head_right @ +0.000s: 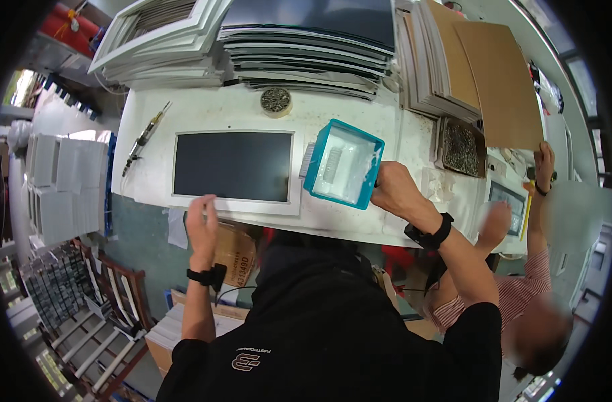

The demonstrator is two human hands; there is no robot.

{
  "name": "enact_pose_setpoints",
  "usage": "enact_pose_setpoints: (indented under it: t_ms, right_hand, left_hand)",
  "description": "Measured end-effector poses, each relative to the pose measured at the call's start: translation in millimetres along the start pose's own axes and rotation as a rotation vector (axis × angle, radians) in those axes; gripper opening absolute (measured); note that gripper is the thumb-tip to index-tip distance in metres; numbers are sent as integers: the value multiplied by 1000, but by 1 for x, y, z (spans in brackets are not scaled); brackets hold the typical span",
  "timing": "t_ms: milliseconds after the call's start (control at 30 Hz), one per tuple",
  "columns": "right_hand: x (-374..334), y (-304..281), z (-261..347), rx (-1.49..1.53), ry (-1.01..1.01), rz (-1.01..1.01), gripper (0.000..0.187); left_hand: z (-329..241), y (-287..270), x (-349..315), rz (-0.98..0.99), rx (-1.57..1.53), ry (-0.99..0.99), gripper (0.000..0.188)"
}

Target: The person uses a pneumatic screwdriver to fasten screws into a white window frame on a workbench. After securing the frame, they place it into a cardboard box and then pick up a dark mesh screen to place it onto another frame.

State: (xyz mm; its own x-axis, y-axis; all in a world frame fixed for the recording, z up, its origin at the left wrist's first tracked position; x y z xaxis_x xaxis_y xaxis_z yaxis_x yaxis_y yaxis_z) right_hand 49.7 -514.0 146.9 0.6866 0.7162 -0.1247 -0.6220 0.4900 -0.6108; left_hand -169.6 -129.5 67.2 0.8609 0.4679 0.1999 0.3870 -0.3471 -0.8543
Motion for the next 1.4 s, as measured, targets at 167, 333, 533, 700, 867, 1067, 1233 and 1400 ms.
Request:
enact_pose_setpoints:
  t_ms: [167,333,533,700,867,1067,1233,1400]
  right_hand:
    - [70,37,9,-146,57,98,14]
    - [115,56,27,-205,82,207,14]
    - [138,68,34,-297,142,263,13]
    - [149,77,41,-316,145,273,12]
    - [154,88,45,-331,153,273,12]
    - [165,110,44,-404,119,326,14]
    - [205,142,78,-418,90,388,12]
    - [248,184,115,-439,31,398,18]
  left_hand:
    - [106,-10,55,-218,324,-100,32]
    - [161,8,67,-167,373,-157,41]
    - [177,28,68,-135,357,-199,44]
    - [187,34,70,-182,308,-197,43]
    - [188,34,72,-204,293,-206,37]
    - [195,33,71,-187,278,-214,41]
    - [198,34,70,-195,249,-212,41]
    - [197,31,69,-217,229,-212,42]
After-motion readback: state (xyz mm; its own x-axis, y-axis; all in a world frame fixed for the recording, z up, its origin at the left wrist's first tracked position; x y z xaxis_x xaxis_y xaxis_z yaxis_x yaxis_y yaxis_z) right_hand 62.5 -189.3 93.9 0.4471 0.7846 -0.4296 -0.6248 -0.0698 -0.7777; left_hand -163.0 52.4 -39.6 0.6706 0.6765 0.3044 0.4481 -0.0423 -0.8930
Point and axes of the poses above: each hand's wrist, its own x-axis towards the middle knuckle, its own y-axis out of the palm, z = x × y, the point moved 1 cm from there along x, towards the middle knuckle, and after that the axes turned 14 degrees about x, right-handed, at the moved point
